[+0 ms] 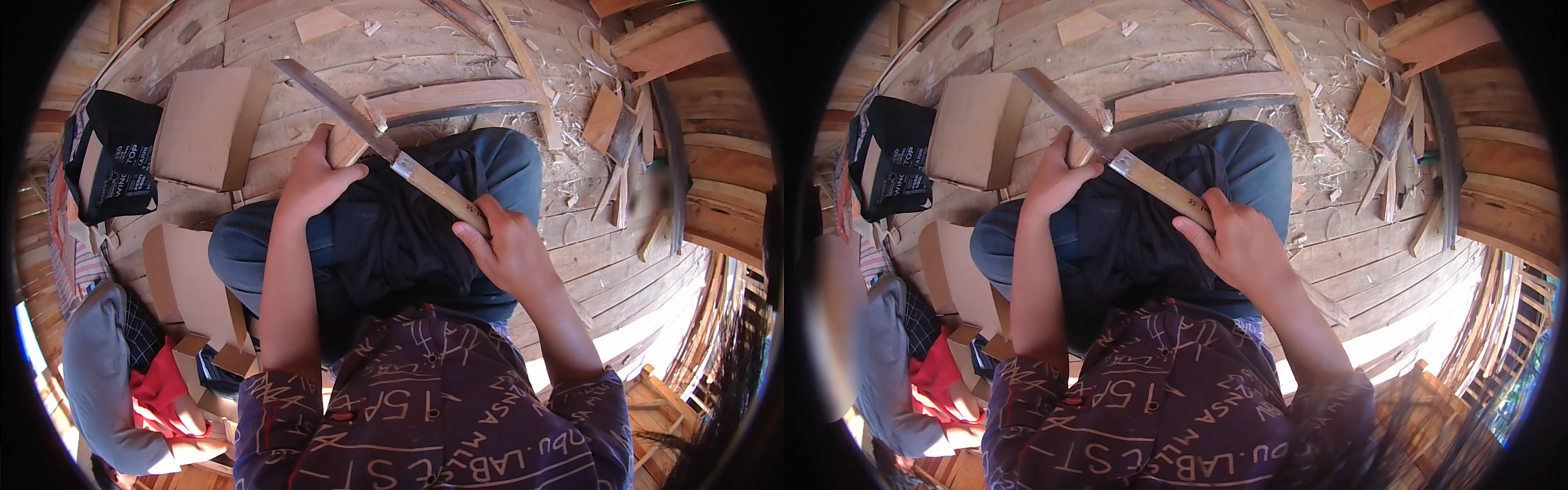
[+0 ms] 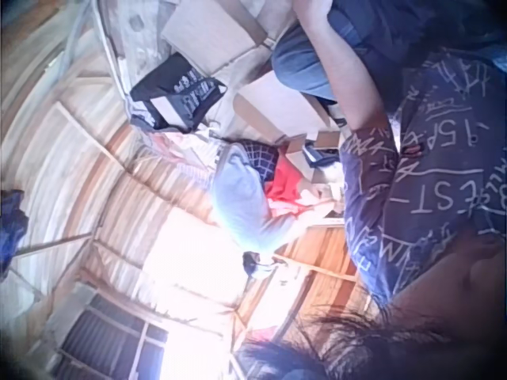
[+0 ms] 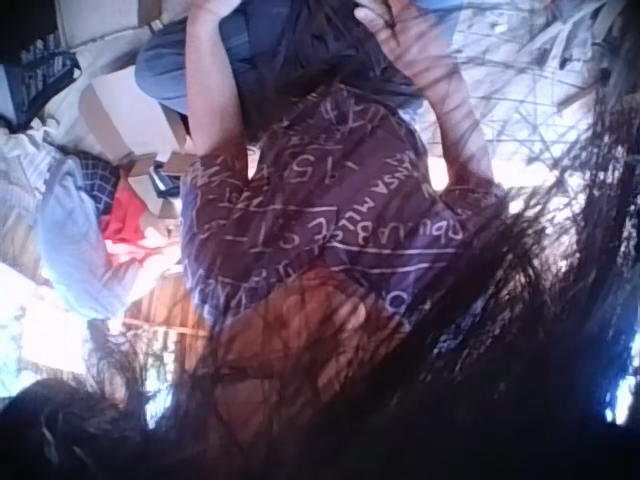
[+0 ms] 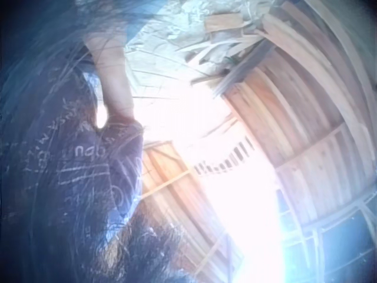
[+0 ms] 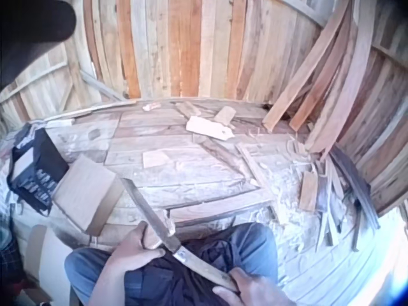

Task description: The person uses a saw to cut a curved piece of wood while sitting on the floor, holding the wood steady by hand and with their leg.

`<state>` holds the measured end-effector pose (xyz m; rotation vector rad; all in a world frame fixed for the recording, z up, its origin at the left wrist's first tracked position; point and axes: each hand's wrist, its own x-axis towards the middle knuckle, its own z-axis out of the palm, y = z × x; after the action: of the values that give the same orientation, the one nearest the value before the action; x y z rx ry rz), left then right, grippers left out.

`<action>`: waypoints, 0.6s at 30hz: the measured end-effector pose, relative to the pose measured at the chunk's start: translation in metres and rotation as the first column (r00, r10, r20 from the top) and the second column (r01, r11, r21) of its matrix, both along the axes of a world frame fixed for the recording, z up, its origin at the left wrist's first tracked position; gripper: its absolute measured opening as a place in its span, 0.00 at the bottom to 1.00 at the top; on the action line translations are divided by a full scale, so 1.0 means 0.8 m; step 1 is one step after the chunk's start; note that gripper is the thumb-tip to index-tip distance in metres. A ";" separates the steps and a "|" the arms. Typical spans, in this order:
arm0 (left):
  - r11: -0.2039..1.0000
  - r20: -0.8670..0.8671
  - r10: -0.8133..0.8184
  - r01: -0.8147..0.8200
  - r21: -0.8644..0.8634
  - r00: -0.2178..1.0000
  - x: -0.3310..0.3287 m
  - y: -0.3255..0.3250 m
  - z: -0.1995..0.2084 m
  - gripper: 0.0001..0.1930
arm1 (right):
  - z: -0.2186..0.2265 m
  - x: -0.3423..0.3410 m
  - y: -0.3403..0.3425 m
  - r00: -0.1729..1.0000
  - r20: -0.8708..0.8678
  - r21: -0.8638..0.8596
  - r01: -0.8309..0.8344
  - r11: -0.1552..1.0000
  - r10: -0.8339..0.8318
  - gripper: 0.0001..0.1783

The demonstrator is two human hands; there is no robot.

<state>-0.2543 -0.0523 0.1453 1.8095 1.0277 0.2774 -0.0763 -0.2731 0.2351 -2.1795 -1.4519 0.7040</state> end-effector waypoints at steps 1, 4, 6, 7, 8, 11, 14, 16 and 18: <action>0.995 -0.097 0.006 0.004 0.098 0.995 0.004 -0.001 0.004 0.33 | 0.001 0.001 -0.002 1.000 0.020 -0.014 0.008 1.000 -0.008 0.23; 0.909 -0.250 0.248 -0.136 0.395 0.936 0.021 -0.016 0.011 0.33 | -0.007 0.002 -0.006 1.000 0.003 0.031 0.027 0.999 -0.027 0.23; 0.871 -0.138 0.461 -0.417 0.260 0.876 0.000 0.015 -0.019 0.30 | 0.013 -0.004 0.000 0.965 -0.259 0.006 0.049 0.999 -0.046 0.23; 0.903 0.000 0.429 -0.429 0.033 0.903 0.002 0.024 -0.018 0.28 | 0.020 -0.005 0.001 0.922 -0.383 -0.010 0.060 0.998 -0.059 0.23; 0.902 0.145 0.416 -0.387 -0.192 0.898 0.001 0.028 -0.015 0.26 | 0.021 -0.007 -0.001 0.920 -0.380 -0.008 0.097 0.995 -0.092 0.23; 0.848 0.329 0.318 -0.111 -0.519 0.889 -0.004 0.015 -0.024 0.22 | 0.020 -0.003 0.001 0.931 -0.320 -0.006 0.184 0.983 -0.176 0.23; 0.792 0.415 0.309 0.010 -0.610 0.855 -0.008 -0.004 -0.019 0.19 | 0.000 0.013 -0.002 0.968 -0.195 0.009 0.165 0.986 -0.160 0.23; 0.804 0.448 0.283 0.044 -0.592 0.848 -0.009 -0.002 -0.020 0.19 | -0.016 0.022 -0.006 0.965 -0.166 -0.020 0.202 0.979 -0.203 0.23; 0.827 0.451 0.255 0.049 -0.560 0.856 -0.009 -0.004 -0.021 0.19 | -0.032 0.030 -0.012 0.943 -0.195 -0.077 0.259 0.963 -0.269 0.23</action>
<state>-0.2613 -0.0555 0.1286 1.0582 0.7228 0.4481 -0.0524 -0.2824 0.2095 -2.2092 -1.0255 0.8455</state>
